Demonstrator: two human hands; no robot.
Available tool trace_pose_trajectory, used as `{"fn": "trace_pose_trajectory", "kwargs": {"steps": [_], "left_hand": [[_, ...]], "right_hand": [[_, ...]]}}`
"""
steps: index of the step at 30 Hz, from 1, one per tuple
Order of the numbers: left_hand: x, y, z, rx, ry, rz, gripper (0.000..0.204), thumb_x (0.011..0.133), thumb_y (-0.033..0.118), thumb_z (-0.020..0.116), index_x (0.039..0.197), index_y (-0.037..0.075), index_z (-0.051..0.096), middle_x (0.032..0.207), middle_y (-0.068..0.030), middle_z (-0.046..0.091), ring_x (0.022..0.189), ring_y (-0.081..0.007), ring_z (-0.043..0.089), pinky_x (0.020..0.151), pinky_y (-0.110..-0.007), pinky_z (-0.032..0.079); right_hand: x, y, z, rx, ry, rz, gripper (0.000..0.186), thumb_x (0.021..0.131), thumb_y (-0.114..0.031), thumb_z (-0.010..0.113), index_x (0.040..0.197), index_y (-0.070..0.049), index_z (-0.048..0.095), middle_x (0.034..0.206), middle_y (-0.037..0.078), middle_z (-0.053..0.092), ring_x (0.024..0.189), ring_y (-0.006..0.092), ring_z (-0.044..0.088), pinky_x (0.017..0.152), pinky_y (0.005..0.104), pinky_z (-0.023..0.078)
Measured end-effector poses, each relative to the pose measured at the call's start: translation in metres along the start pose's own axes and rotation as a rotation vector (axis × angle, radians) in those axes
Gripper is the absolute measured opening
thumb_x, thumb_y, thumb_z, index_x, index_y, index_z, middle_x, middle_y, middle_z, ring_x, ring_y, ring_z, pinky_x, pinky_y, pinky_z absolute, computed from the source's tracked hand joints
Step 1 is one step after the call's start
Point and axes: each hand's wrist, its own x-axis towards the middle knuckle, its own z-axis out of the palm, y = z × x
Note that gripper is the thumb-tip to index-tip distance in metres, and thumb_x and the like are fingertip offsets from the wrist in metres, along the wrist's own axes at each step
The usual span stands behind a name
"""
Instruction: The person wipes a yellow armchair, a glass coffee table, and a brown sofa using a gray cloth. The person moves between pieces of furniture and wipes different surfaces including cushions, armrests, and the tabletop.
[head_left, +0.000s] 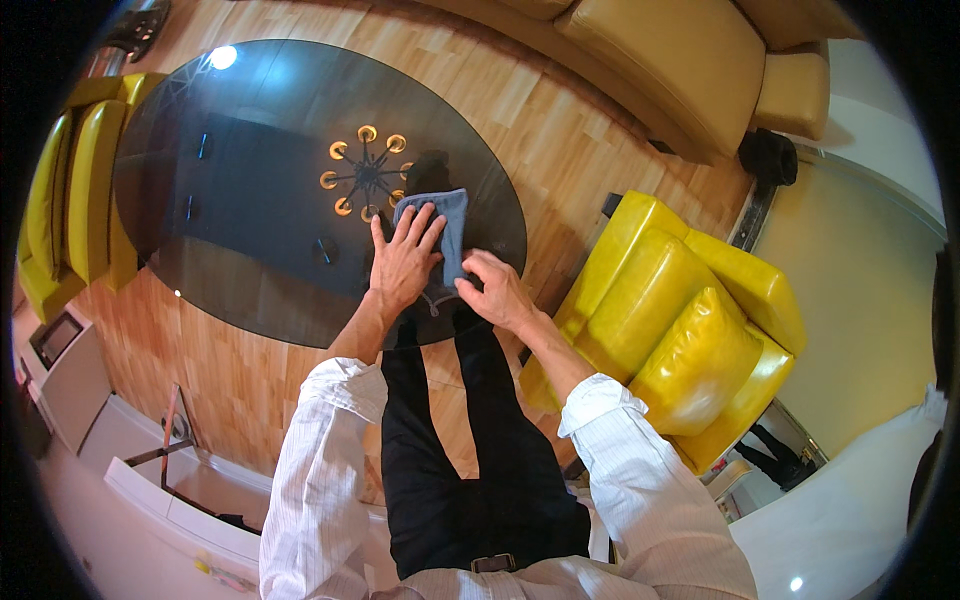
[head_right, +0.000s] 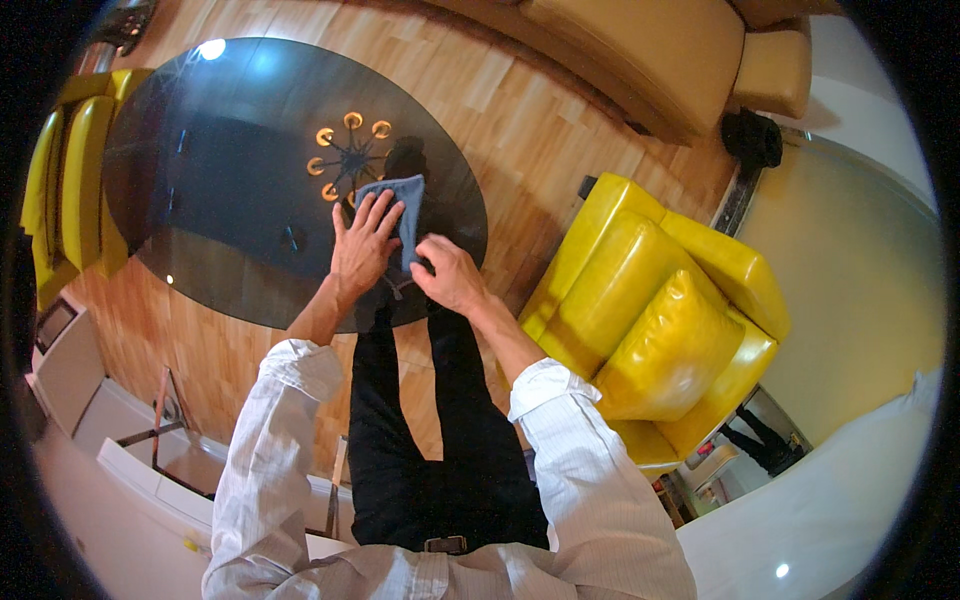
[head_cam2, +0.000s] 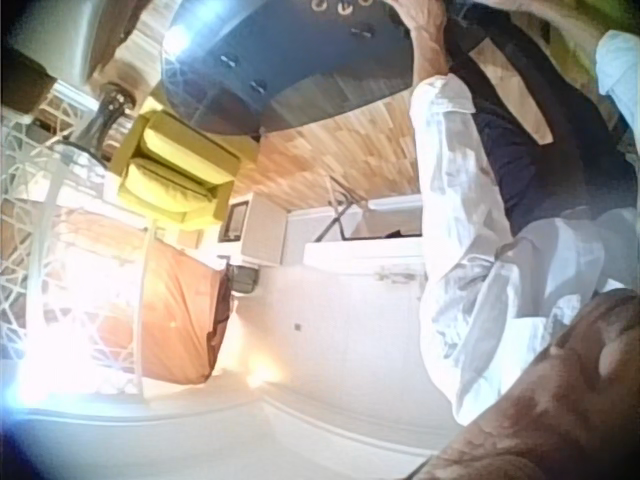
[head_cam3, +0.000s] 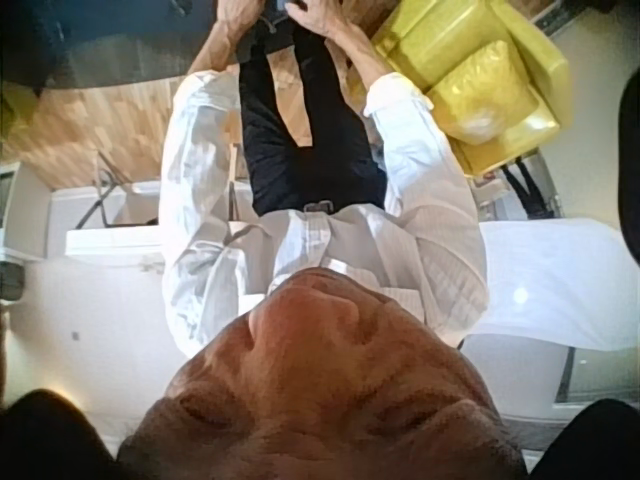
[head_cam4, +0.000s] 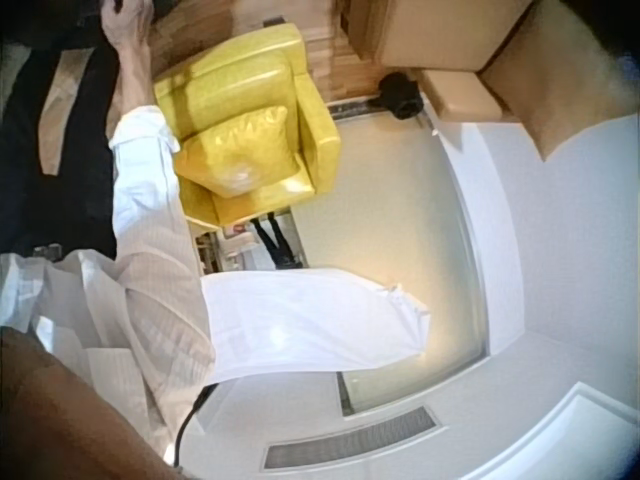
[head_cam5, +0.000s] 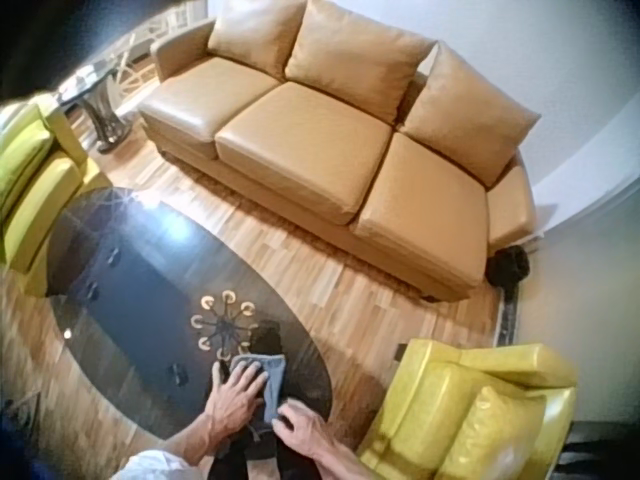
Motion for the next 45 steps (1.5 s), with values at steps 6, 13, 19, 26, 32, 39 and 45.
{"fn": "trace_pose_trajectory", "kwargs": {"steps": [6, 13, 19, 26, 32, 39, 45], "left_hand": [[0.001, -0.002, -0.002, 0.013, -0.02, 0.009, 0.067, 0.103, 0.032, 0.071, 0.165, 0.024, 0.047, 0.177, -0.0024, 0.034, 0.164, -0.0292, 0.029, 0.124, -0.077, 0.021], [-0.013, -0.008, 0.01, -0.038, 0.138, -0.019, 0.068, 0.094, 0.019, 0.081, 0.156, 0.018, 0.054, 0.174, -0.0147, 0.035, 0.164, -0.0371, 0.028, 0.124, -0.075, 0.022], [-0.019, -0.014, -0.001, -0.063, 0.171, 0.014, 0.06, 0.094, 0.018, 0.08, 0.149, 0.015, 0.06, 0.17, -0.0129, 0.041, 0.162, -0.0353, 0.033, 0.125, -0.073, 0.023], [0.027, -0.038, -0.011, -0.014, 0.27, -0.18, 0.044, 0.094, 0.014, 0.077, 0.137, 0.01, 0.065, 0.167, -0.0166, 0.042, 0.16, -0.0385, 0.034, 0.124, -0.074, 0.023], [0.035, -0.028, -0.01, 0.008, 0.224, -0.108, 0.026, 0.092, 0.007, 0.067, 0.118, 0.004, 0.071, 0.134, -0.0178, 0.063, 0.14, -0.0377, 0.053, 0.124, -0.075, 0.025], [-0.014, -0.007, -0.017, -0.163, 0.341, -0.023, 0.038, 0.095, 0.001, 0.065, 0.132, 0.011, 0.066, 0.105, -0.0084, 0.069, 0.119, -0.0303, 0.065, 0.124, -0.067, 0.028], [-0.077, 0.023, 0.001, -0.11, 0.331, 0.137, 0.027, 0.091, 0.009, 0.068, 0.118, 0.009, 0.071, 0.108, -0.0081, 0.064, 0.119, -0.0293, 0.062, 0.125, -0.067, 0.029]], "right_hand": [[-0.005, 0.012, -0.009, 0.106, -0.029, 0.57, 0.026, 0.096, -0.021, 0.078, 0.11, 0.0, 0.074, 0.086, 0.024, 0.078, 0.076, 0.0384, 0.078, 0.069, 0.0415, 0.059], [-0.013, 0.03, -0.014, -0.461, 0.174, 0.115, 0.017, 0.1, -0.014, 0.072, 0.112, -0.002, 0.077, 0.12, 0.018, 0.073, 0.114, 0.0389, 0.069, 0.096, 0.0471, 0.059], [0.032, 0.036, -0.011, -0.488, 0.105, -0.274, 0.024, 0.102, -0.007, 0.066, 0.124, -0.002, 0.073, 0.129, 0.017, 0.067, 0.124, 0.0379, 0.063, 0.102, 0.0471, 0.055], [0.113, 0.016, 0.007, -0.766, 0.137, -0.231, 0.044, 0.095, -0.011, 0.076, 0.137, -0.006, 0.066, 0.143, 0.018, 0.06, 0.144, 0.0397, 0.048, 0.117, 0.0568, 0.042], [0.128, 0.028, -0.004, -0.819, -0.03, -0.333, 0.027, 0.084, -0.006, 0.079, 0.109, -0.003, 0.07, 0.119, 0.014, 0.068, 0.125, 0.0365, 0.061, 0.113, 0.0556, 0.045], [0.087, 0.018, -0.028, -0.48, -0.071, -0.448, 0.009, 0.09, -0.003, 0.068, 0.098, -0.006, 0.068, 0.097, 0.014, 0.069, 0.102, 0.0374, 0.067, 0.096, 0.0478, 0.054], [0.02, 0.023, -0.023, -0.675, -0.281, -0.568, 0.003, 0.091, -0.009, 0.068, 0.093, -0.008, 0.067, 0.099, 0.013, 0.066, 0.107, 0.0342, 0.064, 0.094, 0.045, 0.053]]}}
